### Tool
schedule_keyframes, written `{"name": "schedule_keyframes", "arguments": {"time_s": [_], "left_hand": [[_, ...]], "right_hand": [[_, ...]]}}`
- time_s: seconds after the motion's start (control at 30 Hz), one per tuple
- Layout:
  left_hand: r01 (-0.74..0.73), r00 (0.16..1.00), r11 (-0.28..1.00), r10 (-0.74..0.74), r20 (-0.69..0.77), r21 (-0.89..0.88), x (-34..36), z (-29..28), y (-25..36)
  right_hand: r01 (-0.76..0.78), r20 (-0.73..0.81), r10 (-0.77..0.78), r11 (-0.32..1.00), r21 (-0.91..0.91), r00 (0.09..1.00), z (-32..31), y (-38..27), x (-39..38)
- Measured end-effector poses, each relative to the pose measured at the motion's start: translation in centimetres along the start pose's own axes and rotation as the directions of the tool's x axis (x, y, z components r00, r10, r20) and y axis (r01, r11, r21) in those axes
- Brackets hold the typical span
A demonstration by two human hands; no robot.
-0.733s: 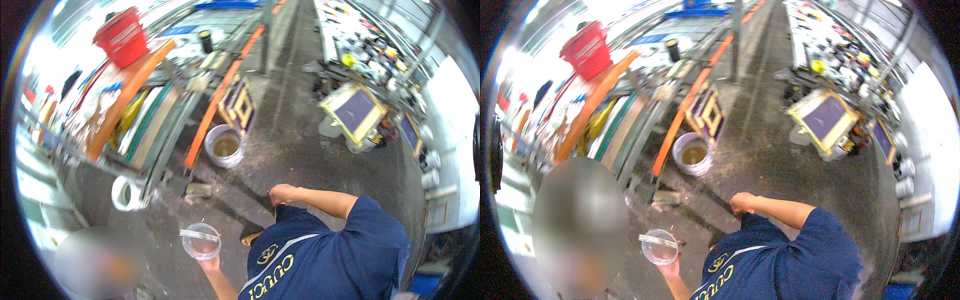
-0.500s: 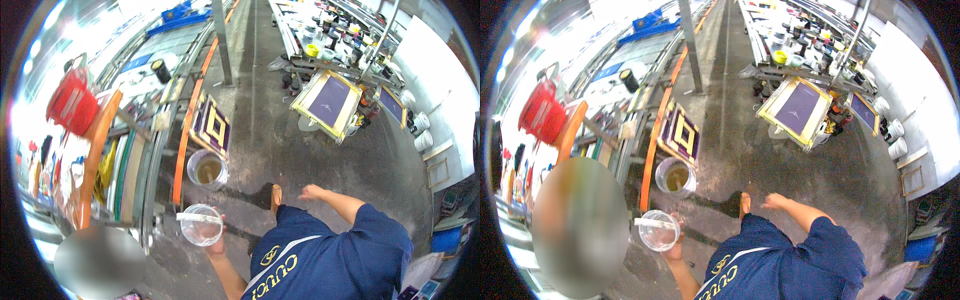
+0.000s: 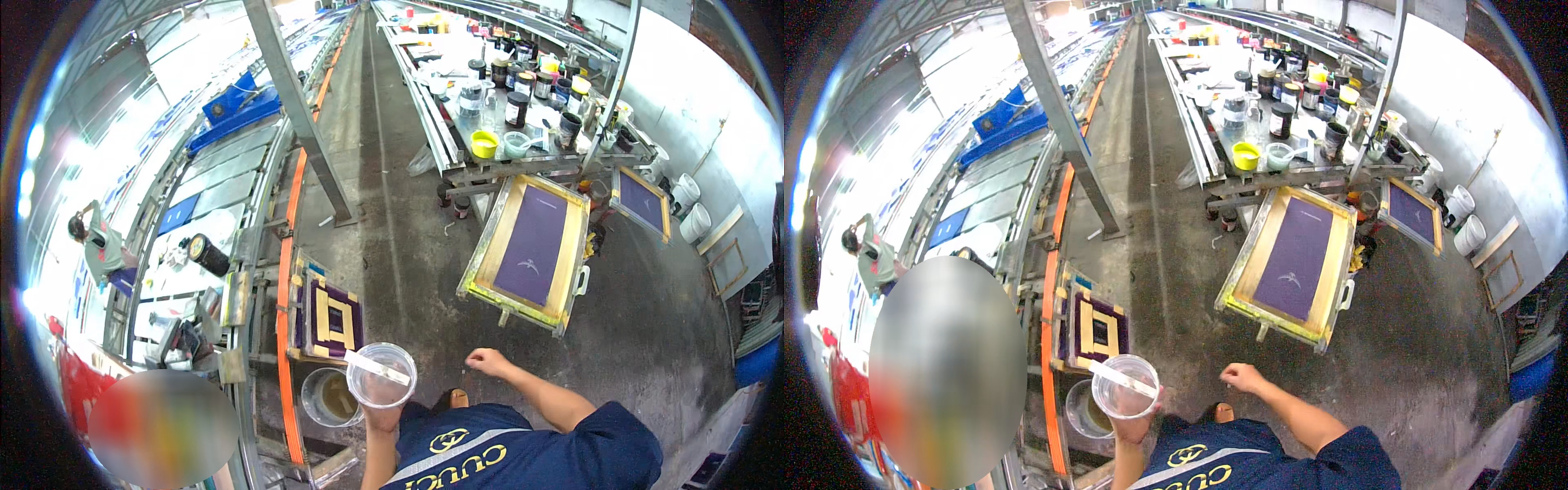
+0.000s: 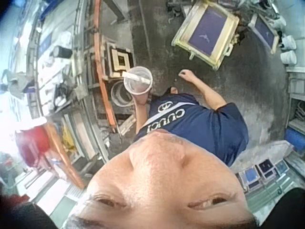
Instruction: The person wipes a screen printing frame with a yellow cloth, then removes a glove and places the frame on a rack. They wipe another frame with a white cloth, stir a white substance in a container, and pour it into a bucket. They then open a black container and stir its contents.
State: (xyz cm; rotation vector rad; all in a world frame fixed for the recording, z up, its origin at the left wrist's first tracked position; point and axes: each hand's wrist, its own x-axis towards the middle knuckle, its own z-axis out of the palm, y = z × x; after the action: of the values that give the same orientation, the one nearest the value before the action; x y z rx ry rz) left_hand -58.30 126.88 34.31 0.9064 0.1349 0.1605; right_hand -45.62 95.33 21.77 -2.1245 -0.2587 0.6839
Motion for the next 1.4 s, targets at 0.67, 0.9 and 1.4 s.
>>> {"name": "schedule_keyframes", "arguments": {"time_s": [0.67,0.9,1.4], "left_hand": [[0.580,0.782,0.800,-0.497,0.376,-0.150,56.3,-1.2,12.6],[0.656,0.590,0.737,-0.635,0.499,0.163,72.6,4.6,8.9],[0.459,0.313,0.693,-0.712,0.629,0.556,105.4,19.2,-0.1]], "right_hand": [[0.528,-0.591,-0.541,0.821,-0.217,0.599,-24.5,-42.8,36.4],[0.386,-0.507,-0.707,0.700,-0.600,0.493,-32.4,-43.4,48.4],[0.179,-0.957,-0.050,0.984,0.002,0.286,-48.8,-35.2,60.6]]}}
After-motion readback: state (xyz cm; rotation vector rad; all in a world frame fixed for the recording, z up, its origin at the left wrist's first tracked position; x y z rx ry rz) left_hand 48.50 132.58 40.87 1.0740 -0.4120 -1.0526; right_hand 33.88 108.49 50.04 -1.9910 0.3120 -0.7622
